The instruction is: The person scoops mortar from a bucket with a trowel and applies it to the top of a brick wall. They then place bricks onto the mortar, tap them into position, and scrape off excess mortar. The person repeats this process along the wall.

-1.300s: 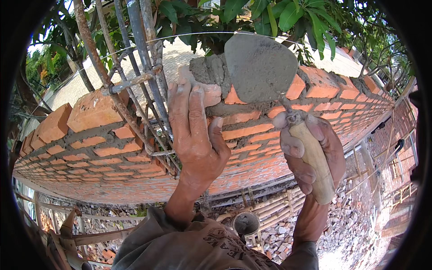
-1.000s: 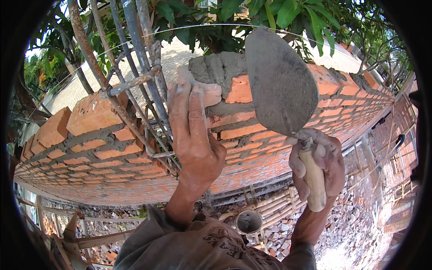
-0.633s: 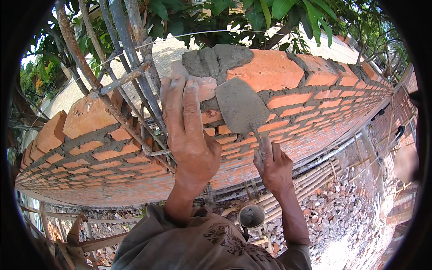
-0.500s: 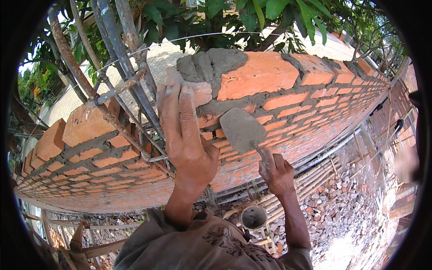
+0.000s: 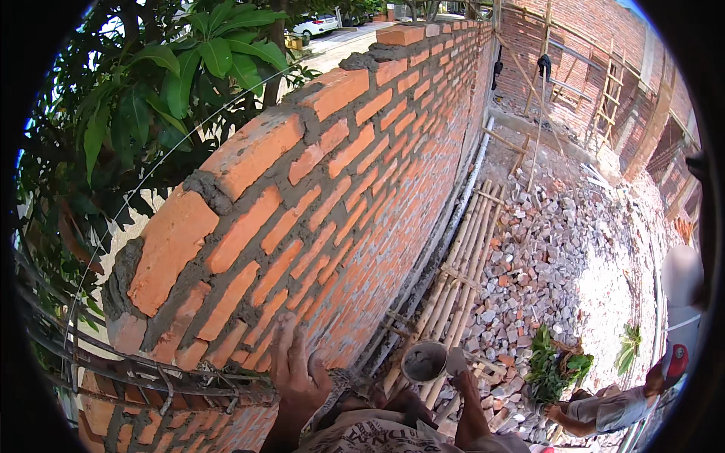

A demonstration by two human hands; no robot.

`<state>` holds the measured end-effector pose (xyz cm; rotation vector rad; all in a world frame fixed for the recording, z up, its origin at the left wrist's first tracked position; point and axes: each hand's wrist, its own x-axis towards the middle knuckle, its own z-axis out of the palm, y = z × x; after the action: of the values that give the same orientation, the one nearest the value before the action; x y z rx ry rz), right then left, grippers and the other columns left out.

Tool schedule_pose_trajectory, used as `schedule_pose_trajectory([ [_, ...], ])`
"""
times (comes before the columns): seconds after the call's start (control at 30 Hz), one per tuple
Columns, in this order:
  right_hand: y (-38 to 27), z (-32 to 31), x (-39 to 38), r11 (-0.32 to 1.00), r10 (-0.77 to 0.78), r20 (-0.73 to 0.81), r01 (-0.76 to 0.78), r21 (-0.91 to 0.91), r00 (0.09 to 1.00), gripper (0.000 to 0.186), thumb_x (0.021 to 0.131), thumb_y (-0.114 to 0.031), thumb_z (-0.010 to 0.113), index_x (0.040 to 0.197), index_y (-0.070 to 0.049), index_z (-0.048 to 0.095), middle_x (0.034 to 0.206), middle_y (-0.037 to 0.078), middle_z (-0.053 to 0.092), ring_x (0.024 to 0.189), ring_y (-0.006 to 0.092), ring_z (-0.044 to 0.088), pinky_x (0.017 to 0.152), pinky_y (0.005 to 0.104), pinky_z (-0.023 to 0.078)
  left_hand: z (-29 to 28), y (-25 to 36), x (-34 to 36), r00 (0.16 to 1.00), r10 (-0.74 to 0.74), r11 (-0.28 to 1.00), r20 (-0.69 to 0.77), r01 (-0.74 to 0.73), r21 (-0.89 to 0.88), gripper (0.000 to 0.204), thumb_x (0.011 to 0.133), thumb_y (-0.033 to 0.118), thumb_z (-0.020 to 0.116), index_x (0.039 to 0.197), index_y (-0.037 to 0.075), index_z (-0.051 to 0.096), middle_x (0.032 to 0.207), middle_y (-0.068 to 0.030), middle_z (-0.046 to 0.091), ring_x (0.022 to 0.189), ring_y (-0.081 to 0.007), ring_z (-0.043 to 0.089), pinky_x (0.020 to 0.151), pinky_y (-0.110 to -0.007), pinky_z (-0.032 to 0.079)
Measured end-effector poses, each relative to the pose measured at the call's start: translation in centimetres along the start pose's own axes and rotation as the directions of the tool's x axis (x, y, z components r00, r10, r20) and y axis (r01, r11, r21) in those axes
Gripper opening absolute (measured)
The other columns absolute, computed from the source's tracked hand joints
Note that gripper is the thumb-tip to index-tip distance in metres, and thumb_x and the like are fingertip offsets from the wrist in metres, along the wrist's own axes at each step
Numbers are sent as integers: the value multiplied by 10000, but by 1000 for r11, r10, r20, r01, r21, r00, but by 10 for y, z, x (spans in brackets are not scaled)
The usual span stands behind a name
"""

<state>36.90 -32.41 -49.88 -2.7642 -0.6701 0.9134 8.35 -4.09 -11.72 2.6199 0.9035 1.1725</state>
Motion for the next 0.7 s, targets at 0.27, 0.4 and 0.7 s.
schedule_pose_trajectory([
  [0.27,165,165,-125,708,571,257,-626,326,780,408,713,-276,735,1013,-4,688,891,193,714,795,294,715,605,442,564,166,-75,-116,131,-237,971,963,10,237,452,838,148,659,1206,-103,581,1220,-285,574,1125,-419,576,943,-489,484],
  [0.4,181,212,-167,663,605,362,-701,263,709,322,760,-222,716,921,53,670,797,218,700,693,315,701,578,433,552,224,-113,-157,-209,-331,943,920,-59,327,175,811,110,611,771,-58,635,811,-278,634,790,-457,637,697,-545,497],
  [0.7,81,222,-140,302,638,432,-724,620,637,282,830,-161,672,951,53,534,730,199,654,519,252,649,444,391,503,514,-139,-222,-348,-225,974,910,-89,207,286,913,176,624,996,-97,646,838,-253,648,745,-383,647,697,-504,527],
])
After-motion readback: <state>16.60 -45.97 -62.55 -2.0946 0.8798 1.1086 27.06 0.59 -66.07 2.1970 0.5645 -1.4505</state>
